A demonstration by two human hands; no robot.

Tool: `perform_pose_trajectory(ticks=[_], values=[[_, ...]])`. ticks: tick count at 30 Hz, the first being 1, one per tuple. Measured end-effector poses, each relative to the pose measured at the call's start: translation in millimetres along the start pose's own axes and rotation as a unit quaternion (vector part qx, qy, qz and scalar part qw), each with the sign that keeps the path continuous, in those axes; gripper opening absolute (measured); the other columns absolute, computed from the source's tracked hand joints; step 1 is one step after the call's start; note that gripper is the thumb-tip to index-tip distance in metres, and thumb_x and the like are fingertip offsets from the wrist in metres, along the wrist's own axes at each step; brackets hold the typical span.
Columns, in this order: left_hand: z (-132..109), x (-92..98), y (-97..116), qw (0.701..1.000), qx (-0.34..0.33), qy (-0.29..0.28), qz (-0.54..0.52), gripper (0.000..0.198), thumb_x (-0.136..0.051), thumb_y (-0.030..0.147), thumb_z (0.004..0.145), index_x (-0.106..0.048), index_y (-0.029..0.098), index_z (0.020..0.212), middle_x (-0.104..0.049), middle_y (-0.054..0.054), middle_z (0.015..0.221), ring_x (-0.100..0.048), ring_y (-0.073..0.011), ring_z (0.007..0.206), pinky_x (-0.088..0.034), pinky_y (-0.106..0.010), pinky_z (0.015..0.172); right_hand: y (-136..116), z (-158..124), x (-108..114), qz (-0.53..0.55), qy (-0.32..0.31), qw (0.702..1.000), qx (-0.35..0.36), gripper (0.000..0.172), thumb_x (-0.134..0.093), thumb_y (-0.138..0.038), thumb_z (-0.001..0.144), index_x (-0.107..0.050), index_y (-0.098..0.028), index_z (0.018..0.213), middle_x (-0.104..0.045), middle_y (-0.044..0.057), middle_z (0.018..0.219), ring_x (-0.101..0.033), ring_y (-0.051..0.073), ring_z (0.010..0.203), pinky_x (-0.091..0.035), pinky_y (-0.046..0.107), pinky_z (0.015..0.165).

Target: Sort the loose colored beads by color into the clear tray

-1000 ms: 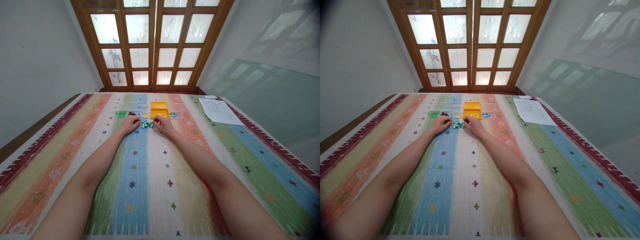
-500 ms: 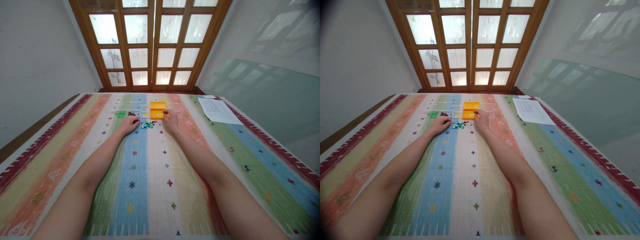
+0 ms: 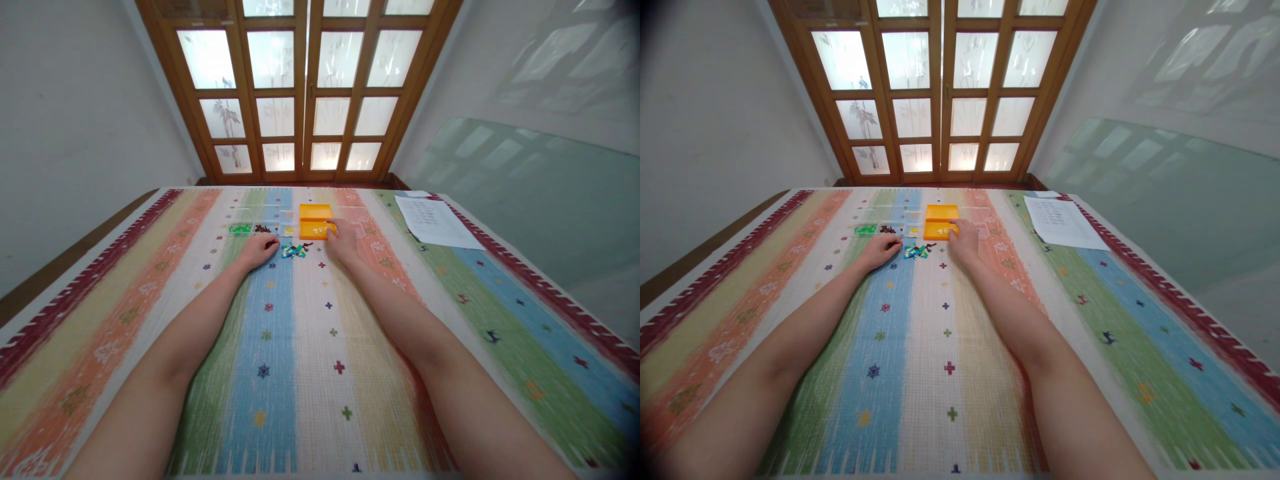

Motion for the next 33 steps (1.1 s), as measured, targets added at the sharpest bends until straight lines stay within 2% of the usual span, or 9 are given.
perform_pose_trajectory(ticks=[3,8,12,17,27,33], values=[[0,0.4,1,1.000,0.004,-0.003,0.000,0.027,-0.053,0.036,0.097,-0.076,0.022,0.097,-0.076,-0.006,0.097,-0.066,-0.0236,0.091,-0.050,-0.036,0.087,-7,-2,-1,-0.015,-0.022,0.998,0.048,0.033,-0.055,-0.019,0.095,-0.074,-0.020,0.121,-0.072,0.014,0.124,-0.062,0.031,0.119,-0.047,0.049,0.107],[0,0.6,1,1.000,0.003,-0.003,-0.001,0.026,-0.054,0.036,0.097,-0.076,0.022,0.096,-0.076,-0.006,0.098,-0.067,-0.0238,0.092,-0.050,-0.036,0.087,-26,-13,-8,-0.058,-0.159,0.978,0.123,0.026,-0.054,-0.020,0.101,-0.077,-0.021,0.113,-0.072,0.011,0.109,-0.065,0.026,0.104,-0.049,0.037,0.092],[0,0.5,2,1.000,-0.003,-0.002,0.004,0.027,-0.053,0.035,0.098,-0.076,0.022,0.096,-0.076,-0.007,0.096,-0.066,-0.0238,0.090,-0.049,-0.036,0.085,-38,-20,-10,-0.126,-0.216,0.958,0.139,0.024,-0.056,-0.023,0.103,-0.078,-0.021,0.114,-0.070,0.013,0.109,-0.064,0.025,0.101,-0.046,0.034,0.083],[0,1.9,8,1.000,-0.001,-0.007,0.014,0.026,-0.054,0.035,0.097,-0.076,0.022,0.096,-0.075,-0.006,0.094,-0.065,-0.0235,0.088,-0.049,-0.036,0.084,-42,-21,-11,-0.154,-0.231,0.947,0.161,0.024,-0.057,-0.022,0.104,-0.079,-0.023,0.114,-0.068,0.012,0.110,-0.062,0.025,0.103,-0.045,0.032,0.081],[1,0.7,22,0.999,-0.012,0.000,0.039,0.026,-0.054,0.035,0.099,-0.076,0.022,0.096,-0.072,-0.007,0.092,-0.063,-0.0240,0.090,-0.049,-0.037,0.087,-38,-22,-17,-0.120,-0.232,0.945,0.197,0.025,-0.055,-0.025,0.105,-0.078,-0.021,0.114,-0.071,0.011,0.110,-0.061,0.024,0.107,-0.046,0.034,0.090],[1,-2.0,24,0.999,-0.029,-0.005,0.039,0.026,-0.054,0.033,0.100,-0.077,0.022,0.097,-0.071,-0.007,0.093,-0.063,-0.0242,0.090,-0.049,-0.037,0.087,-43,-25,-20,-0.001,-0.272,0.937,0.219,0.030,-0.054,-0.018,0.102,-0.077,-0.022,0.121,-0.075,0.009,0.115,-0.065,0.022,0.110,-0.048,0.033,0.098]])
Point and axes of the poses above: each hand's wrist, its own z-axis towards the middle knuckle, its own x-axis out of the back of the hand, y = z × x, the point moved 2 cm from there along z, towards the middle knuckle
